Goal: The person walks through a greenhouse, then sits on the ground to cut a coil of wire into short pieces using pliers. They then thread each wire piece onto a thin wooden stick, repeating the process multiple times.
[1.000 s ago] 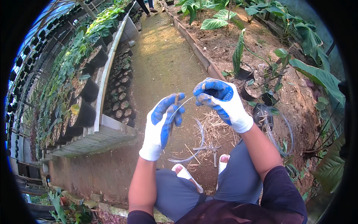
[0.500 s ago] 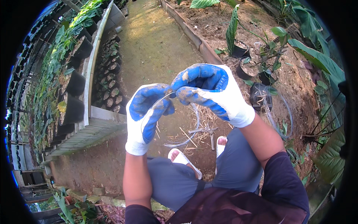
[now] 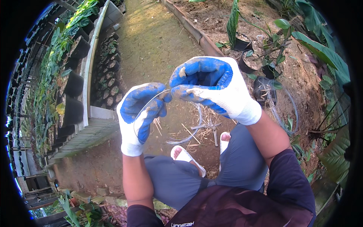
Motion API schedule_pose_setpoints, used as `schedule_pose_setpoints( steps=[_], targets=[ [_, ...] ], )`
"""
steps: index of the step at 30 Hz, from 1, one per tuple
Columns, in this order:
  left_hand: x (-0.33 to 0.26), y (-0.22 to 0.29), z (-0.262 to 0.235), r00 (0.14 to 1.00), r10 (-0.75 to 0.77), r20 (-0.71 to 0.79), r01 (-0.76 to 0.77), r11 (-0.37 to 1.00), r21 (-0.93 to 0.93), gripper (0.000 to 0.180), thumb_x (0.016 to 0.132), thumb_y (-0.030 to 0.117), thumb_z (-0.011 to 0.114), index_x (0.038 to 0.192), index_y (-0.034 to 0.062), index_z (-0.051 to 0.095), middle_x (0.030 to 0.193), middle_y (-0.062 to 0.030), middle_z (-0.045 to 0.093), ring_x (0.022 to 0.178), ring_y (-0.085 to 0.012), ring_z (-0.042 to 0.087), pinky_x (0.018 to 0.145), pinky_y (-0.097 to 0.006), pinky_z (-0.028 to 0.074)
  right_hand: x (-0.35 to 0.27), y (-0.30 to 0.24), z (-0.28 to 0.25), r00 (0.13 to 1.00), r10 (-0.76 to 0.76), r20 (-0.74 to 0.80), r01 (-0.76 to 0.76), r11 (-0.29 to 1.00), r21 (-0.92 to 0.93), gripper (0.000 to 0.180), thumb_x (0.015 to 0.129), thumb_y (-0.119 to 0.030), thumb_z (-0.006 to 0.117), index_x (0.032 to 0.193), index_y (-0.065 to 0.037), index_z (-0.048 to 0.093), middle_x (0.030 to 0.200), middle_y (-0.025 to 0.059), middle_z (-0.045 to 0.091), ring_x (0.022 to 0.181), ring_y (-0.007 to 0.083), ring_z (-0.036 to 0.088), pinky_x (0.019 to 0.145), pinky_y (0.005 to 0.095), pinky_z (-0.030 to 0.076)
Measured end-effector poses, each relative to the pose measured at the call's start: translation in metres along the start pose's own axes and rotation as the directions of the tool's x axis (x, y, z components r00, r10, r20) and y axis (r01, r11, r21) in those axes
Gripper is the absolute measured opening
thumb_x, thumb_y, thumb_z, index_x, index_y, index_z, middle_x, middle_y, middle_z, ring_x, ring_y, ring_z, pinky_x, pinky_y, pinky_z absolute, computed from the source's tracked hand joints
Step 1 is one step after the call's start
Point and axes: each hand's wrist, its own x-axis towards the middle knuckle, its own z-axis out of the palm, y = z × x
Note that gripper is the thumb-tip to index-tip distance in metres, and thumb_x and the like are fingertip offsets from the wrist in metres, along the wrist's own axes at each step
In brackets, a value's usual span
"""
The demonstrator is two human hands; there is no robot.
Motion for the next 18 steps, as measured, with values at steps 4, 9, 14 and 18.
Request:
schedule_pose_setpoints(
  steps=[4,9,14,18],
  targets=[
    [-0.0009,-0.0002,-0.0015,1.000,-0.009,0.020,0.008,1.000,0.029,0.047,0.089,0.022,0.083,0.122,-0.0061,0.065,0.105,-0.0178,0.074,0.082,-0.0195,0.069,0.071,-0.030,0.056,-0.0011,0.0000,0.0000,0.996,-0.084,0.008,0.084,0.987,-0.136,0.033,0.088,-0.004,0.080,0.117,0.007,0.068,0.114,0.0175,0.073,0.104,0.0233,0.072,0.094,0.0370,0.059],
    [-0.0029,-0.0026,0.0004,0.999,0.040,-0.014,-0.040,0.998,0.042,0.048,0.088,0.023,0.084,0.122,-0.0060,0.064,0.114,-0.0182,0.072,0.088,-0.0213,0.071,0.071,-0.032,0.057,-0.0015,0.0000,-0.0014,0.983,-0.180,0.030,0.181,0.939,-0.292,0.029,0.089,-0.003,0.080,0.115,0.006,0.070,0.113,0.0171,0.073,0.105,0.0232,0.072,0.093,0.0373,0.058],
    [-0.0060,-0.0012,0.0047,0.997,0.029,-0.065,-0.026,0.998,0.052,0.054,0.089,0.022,0.083,0.132,-0.0024,0.059,0.111,-0.0172,0.072,0.089,-0.0218,0.072,0.071,-0.033,0.058,-0.0034,-0.0023,-0.0012,0.981,-0.187,0.045,0.191,0.923,-0.333,0.029,0.087,-0.001,0.081,0.113,0.006,0.070,0.113,0.0175,0.073,0.103,0.0222,0.072,0.090,0.0356,0.059],
    [-0.0056,0.0016,0.0016,0.999,0.030,0.017,-0.031,0.999,0.032,0.060,0.089,0.018,0.083,0.138,0.0006,0.054,0.109,-0.0174,0.071,0.090,-0.0222,0.071,0.070,-0.033,0.057,-0.0048,-0.0043,-0.0010,0.972,-0.224,0.066,0.232,0.889,-0.394,0.027,0.086,0.001,0.080,0.111,0.005,0.071,0.111,0.0168,0.074,0.099,0.0198,0.073,0.085,0.0327,0.059]
  ],
)
